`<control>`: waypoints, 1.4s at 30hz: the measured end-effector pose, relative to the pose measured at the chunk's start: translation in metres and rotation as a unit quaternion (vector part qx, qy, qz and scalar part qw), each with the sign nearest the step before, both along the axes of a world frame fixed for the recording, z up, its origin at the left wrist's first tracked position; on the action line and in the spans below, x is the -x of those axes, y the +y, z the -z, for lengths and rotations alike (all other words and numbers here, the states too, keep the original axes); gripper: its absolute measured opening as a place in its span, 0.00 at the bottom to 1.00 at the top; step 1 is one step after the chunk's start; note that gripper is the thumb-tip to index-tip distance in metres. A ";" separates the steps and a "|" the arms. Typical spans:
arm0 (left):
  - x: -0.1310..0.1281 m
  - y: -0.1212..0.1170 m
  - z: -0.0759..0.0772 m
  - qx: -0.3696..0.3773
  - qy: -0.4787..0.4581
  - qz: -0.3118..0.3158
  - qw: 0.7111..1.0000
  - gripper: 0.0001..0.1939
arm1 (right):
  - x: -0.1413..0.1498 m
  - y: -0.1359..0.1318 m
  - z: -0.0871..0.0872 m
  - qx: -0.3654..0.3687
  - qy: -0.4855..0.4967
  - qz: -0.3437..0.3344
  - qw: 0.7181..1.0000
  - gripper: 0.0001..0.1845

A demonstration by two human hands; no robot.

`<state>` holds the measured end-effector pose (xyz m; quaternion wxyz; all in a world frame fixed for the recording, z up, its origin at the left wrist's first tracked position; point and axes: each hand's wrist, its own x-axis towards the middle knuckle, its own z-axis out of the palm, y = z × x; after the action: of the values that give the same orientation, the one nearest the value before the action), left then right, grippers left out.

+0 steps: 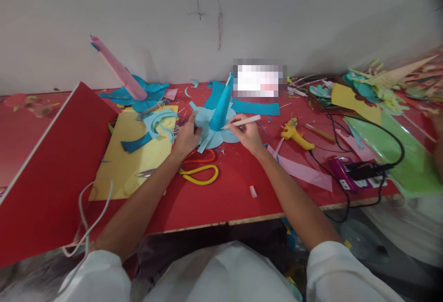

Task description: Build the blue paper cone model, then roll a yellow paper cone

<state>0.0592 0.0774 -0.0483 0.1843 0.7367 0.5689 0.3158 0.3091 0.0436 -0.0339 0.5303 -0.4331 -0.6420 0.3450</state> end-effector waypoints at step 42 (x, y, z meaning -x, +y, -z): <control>-0.016 -0.027 -0.028 -0.111 0.203 0.213 0.949 0.18 | -0.002 0.003 0.008 0.047 -0.082 -0.040 0.995 0.11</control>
<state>0.0750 0.0503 -0.0202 0.0452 0.9049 0.3857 0.1743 0.3113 0.0470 -0.0415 0.4408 -0.4584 -0.6831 0.3591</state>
